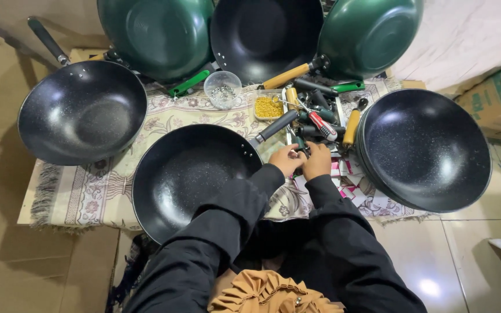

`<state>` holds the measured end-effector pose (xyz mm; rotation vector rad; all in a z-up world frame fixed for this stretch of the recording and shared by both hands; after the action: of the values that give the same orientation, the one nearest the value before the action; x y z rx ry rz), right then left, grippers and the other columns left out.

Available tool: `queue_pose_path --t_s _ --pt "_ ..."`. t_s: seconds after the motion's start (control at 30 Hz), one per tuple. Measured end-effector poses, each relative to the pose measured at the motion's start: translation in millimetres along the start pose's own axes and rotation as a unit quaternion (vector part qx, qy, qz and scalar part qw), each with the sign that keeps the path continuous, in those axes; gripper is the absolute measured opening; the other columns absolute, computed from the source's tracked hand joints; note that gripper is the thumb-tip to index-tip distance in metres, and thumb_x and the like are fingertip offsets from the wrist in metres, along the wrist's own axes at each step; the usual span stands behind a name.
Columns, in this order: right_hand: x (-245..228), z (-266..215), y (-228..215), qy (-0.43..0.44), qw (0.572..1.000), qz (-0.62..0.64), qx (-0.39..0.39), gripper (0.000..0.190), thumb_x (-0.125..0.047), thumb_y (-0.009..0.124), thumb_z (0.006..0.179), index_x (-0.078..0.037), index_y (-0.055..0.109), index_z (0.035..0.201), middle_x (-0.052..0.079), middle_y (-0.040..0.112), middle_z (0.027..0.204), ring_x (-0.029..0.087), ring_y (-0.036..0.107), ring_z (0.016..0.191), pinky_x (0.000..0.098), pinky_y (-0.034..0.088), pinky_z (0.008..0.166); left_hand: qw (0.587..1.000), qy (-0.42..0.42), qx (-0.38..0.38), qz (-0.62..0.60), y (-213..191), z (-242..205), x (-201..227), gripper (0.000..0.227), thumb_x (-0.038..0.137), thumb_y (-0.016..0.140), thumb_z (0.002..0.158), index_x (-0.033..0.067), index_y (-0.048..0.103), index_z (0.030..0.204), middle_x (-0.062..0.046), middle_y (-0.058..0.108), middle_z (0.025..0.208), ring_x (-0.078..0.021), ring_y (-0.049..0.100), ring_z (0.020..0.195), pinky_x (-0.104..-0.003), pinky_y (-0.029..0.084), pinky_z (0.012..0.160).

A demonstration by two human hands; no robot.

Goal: Assembling handles onto various woks using screws and a manual screwdriver.

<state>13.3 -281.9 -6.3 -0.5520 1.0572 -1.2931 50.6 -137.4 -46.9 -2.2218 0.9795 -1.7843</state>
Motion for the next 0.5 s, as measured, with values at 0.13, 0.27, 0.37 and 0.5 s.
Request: queue_pose_path --t_s 0.13,0.27,0.37,0.5 --pt "7 1 4 0.024 0.999 0.011 -0.033 0.025 -0.034 0.080 0.085 -0.015 0.077 0.100 0.009 0.062 0.093 0.031 0.067 0.091 0.0388 0.055 0.090 0.999 -0.020 -0.027 -0.031 0 -12 3 0.073 0.065 0.068 0.080 0.0288 0.060 0.143 0.004 0.075 0.121 -0.0120 0.068 0.118 -0.028 0.049 0.111" --pt "10 0 7 0.043 0.998 0.001 -0.054 0.019 -0.034 0.078 0.087 -0.016 0.075 0.091 0.008 0.061 0.091 0.030 0.068 0.091 0.0379 0.056 0.088 0.997 -0.032 -0.031 -0.057 -2 -24 8 0.079 0.056 0.079 0.074 0.0280 0.057 0.145 0.007 0.074 0.123 -0.0122 0.064 0.125 -0.030 0.047 0.113" --pt "9 3 8 0.059 0.995 -0.009 -0.081 0.019 -0.037 0.075 0.088 -0.018 0.073 0.091 0.007 0.062 0.091 0.029 0.069 0.091 0.0383 0.057 0.086 0.995 -0.037 -0.042 -0.079 15 -10 -9 0.077 0.054 0.079 0.076 0.0258 0.058 0.145 0.005 0.074 0.124 -0.0147 0.063 0.128 -0.032 0.046 0.115" --pt "-9 7 -17 0.120 0.979 0.047 -0.160 0.023 -0.037 0.072 0.087 -0.013 0.073 0.086 0.011 0.065 0.081 0.035 0.071 0.090 0.0453 0.057 0.086 0.966 -0.054 -0.047 -0.250 18 -11 -7 0.079 0.036 0.085 0.081 0.0106 0.053 0.148 -0.012 0.067 0.136 -0.0283 0.066 0.123 -0.033 0.061 0.097"
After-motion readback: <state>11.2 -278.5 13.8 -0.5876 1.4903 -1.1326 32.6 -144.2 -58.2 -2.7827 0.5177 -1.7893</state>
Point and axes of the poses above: each hand's wrist, its own z-axis towards the middle knuckle, its own y-axis out of the palm, x = y × z, the point moved 8 cm from there along z, towards the middle knuckle
